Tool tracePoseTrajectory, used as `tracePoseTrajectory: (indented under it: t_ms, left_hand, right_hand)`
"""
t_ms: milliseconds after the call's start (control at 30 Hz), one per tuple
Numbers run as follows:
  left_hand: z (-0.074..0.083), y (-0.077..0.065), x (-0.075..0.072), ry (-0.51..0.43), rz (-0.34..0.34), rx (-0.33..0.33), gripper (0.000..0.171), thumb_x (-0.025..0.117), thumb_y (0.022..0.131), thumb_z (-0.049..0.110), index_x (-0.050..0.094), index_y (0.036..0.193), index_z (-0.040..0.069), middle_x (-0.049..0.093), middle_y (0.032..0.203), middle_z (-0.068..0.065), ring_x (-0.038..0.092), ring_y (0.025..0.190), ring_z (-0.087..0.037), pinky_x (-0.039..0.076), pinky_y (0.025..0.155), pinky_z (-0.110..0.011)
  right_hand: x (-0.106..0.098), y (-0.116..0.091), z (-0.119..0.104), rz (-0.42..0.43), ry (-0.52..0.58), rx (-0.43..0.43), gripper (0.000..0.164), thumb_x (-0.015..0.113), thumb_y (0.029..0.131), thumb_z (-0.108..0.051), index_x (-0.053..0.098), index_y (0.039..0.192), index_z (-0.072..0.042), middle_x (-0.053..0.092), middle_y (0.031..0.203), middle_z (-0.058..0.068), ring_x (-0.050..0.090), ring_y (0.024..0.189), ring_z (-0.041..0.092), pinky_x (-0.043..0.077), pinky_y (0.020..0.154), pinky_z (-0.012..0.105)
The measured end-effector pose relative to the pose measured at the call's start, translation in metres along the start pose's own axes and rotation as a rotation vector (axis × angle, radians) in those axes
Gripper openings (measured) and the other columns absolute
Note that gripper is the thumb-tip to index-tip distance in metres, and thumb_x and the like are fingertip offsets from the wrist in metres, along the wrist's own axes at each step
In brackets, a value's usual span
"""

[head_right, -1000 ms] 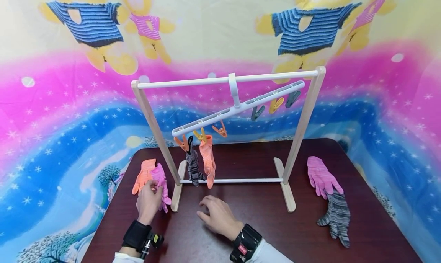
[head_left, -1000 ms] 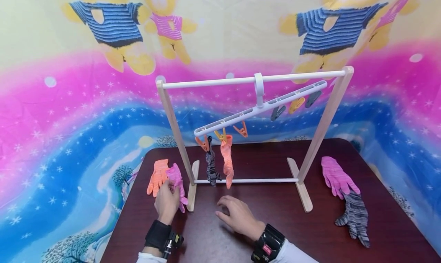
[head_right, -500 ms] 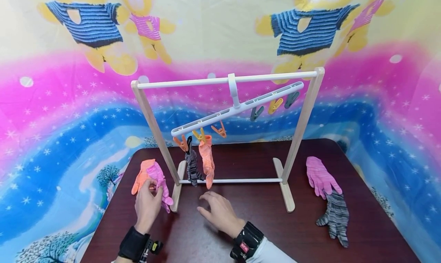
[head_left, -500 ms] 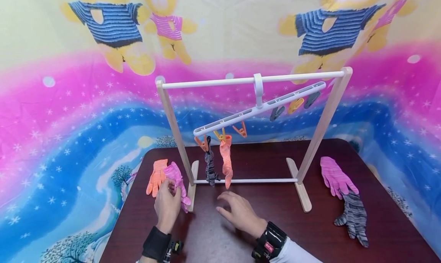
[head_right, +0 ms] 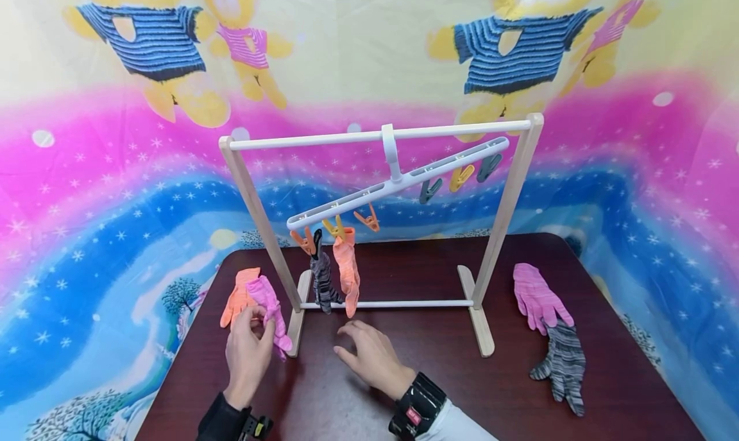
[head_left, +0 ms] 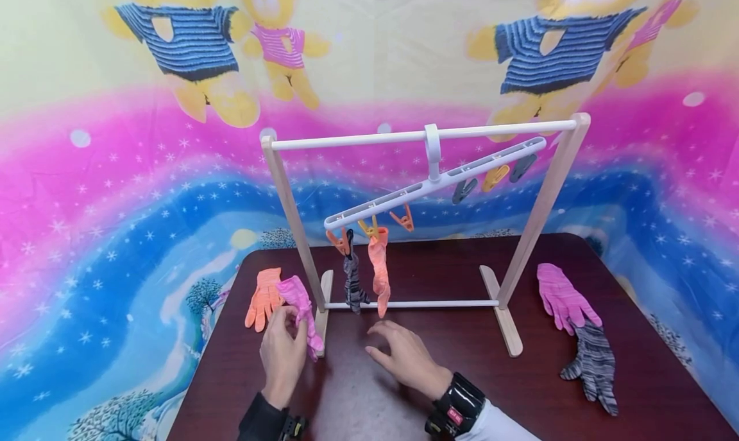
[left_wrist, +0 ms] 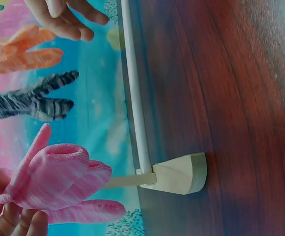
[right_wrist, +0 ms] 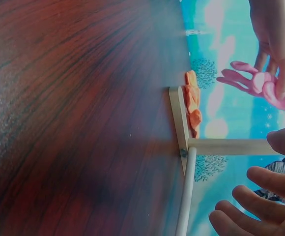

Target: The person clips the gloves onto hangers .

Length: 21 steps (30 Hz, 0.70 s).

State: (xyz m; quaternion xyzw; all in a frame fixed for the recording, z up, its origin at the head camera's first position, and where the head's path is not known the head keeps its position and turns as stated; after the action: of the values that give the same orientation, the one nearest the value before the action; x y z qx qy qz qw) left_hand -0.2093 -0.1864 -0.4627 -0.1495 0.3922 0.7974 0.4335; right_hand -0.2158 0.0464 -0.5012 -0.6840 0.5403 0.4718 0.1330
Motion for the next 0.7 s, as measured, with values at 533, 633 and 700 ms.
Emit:
tracePoseTrajectory:
  t_ms: [533,633,700]
  left_hand:
    - [0.025,-0.016,-0.003,-0.050,-0.005,0.104,0.022,0.078,0.082,0.002,0.066,0.100,0.007,0.066,0.088,-0.004,0.068,0.071,-0.014,0.056,0.063,-0.030]
    - [0.032,-0.017,-0.004,-0.066,0.003,0.139,0.023,0.078,0.081,0.002,0.066,0.099,0.008,0.066,0.088,-0.003,0.068,0.070,-0.013,0.056,0.061,-0.029]
    - [0.036,-0.019,-0.003,-0.071,0.009,0.166,0.022,0.078,0.081,0.002,0.065,0.098,0.009,0.066,0.087,-0.003,0.067,0.068,-0.012,0.055,0.060,-0.029]
  right_hand:
    - [-0.004,-0.006,0.012,-0.017,0.003,0.045,0.026,0.074,0.090,-0.029,0.074,0.111,-0.014,0.071,0.113,-0.003,0.069,0.106,0.014,0.057,0.086,0.036]
    - [-0.006,-0.007,0.014,-0.002,0.004,0.041,0.025,0.075,0.090,-0.028,0.074,0.110,-0.013,0.072,0.113,-0.002,0.070,0.105,0.014,0.057,0.085,0.035]
    - [-0.007,-0.007,0.015,0.005,0.004,0.042,0.025,0.075,0.089,-0.027,0.074,0.110,-0.013,0.072,0.113,-0.002,0.070,0.104,0.014,0.057,0.085,0.035]
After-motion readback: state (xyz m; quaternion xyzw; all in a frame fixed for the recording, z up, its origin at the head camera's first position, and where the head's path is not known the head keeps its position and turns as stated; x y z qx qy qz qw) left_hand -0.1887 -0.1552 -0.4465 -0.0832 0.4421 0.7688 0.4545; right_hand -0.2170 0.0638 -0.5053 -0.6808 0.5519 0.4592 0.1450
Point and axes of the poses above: each hand's wrist, its own y-axis towards the middle knuckle, its own x-axis out of the palm, z = x × y, the point moved 6 cm from there along y, towards the middle knuckle
